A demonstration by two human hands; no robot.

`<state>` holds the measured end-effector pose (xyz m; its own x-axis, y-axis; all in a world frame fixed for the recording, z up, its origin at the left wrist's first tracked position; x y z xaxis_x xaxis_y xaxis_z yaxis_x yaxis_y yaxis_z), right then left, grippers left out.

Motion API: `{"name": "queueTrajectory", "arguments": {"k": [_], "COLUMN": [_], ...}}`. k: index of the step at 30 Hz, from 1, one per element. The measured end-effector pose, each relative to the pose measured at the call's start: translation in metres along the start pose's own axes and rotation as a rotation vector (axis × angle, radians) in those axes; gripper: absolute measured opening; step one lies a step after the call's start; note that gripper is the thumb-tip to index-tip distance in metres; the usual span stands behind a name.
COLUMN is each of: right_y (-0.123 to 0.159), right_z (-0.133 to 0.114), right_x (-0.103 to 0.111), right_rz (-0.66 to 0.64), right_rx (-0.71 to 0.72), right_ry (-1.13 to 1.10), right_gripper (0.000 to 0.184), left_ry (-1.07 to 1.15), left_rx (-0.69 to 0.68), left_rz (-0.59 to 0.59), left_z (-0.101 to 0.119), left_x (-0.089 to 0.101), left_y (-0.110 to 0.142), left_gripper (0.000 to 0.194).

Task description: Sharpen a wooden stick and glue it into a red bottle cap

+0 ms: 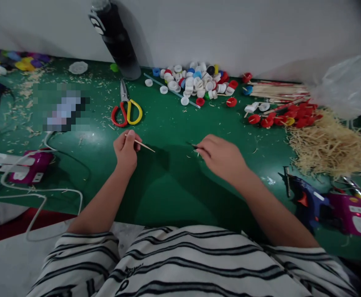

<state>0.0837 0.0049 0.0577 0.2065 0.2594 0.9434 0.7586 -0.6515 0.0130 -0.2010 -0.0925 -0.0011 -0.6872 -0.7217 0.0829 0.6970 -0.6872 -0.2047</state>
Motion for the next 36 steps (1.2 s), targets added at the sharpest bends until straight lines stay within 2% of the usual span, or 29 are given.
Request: {"name": "queueTrajectory", "arguments": {"k": [2, 4, 6, 8, 13, 18, 22, 26, 30, 36], "right_y": [-0.006, -0.015, -0.023, -0.029, -0.029, -0.015, 0.001, 0.017, 0.029, 0.047], "right_z": [-0.026, -0.043, -0.053, -0.053, -0.016, 0.044, 0.095, 0.133, 0.143, 0.124], "right_x": [-0.019, -0.036, -0.051, -0.060, -0.051, -0.028, -0.010, 0.004, 0.011, 0.004], "right_rz": [-0.152, -0.242, -0.312, -0.353, -0.331, -0.275, -0.198, -0.146, -0.105, -0.100], "right_rx": [0.013, -0.026, -0.049, -0.085, -0.221, -0.344, -0.441, -0.526, -0.573, -0.615], "right_ry": [-0.042, -0.044, -0.059, -0.063, 0.016, 0.078, 0.087, 0.097, 0.145, 0.175], "right_gripper": [0.023, 0.022, 0.024, 0.025, 0.023, 0.018, 0.021, 0.020, 0.021, 0.029], "left_ry": [0.005, 0.008, 0.011, 0.013, 0.000, -0.020, -0.012, -0.082, -0.158, -0.236], "left_rx": [0.010, 0.019, 0.018, 0.004, -0.010, 0.006, 0.037, -0.014, -0.100, -0.178], "left_rz": [0.020, 0.042, 0.050, 0.046, 0.011, 0.007, -0.016, -0.100, -0.177, -0.226], "left_z": [-0.001, -0.001, -0.001, 0.000, 0.001, -0.004, -0.007, 0.005, 0.019, 0.028], "left_x": [0.001, 0.003, 0.004, 0.005, 0.003, 0.003, 0.001, -0.008, -0.020, -0.027], "left_y": [-0.001, -0.001, -0.001, 0.000, 0.000, 0.001, 0.004, 0.010, 0.017, 0.028], "left_gripper": [0.049, 0.047, 0.046, 0.046, 0.050, 0.048, 0.046, 0.047, 0.050, 0.052]}}
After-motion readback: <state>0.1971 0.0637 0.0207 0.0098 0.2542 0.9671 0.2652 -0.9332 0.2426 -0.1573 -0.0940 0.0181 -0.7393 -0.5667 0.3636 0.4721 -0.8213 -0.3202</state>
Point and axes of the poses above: each hand's wrist, its own y-axis away from the middle knuckle, its own x-axis out of the back of the hand, z = x × y, the point moved 9 cm from there along -y, towards the middle knuckle, and after that the axes turned 3 degrees about -y, right-handed, at the moved point
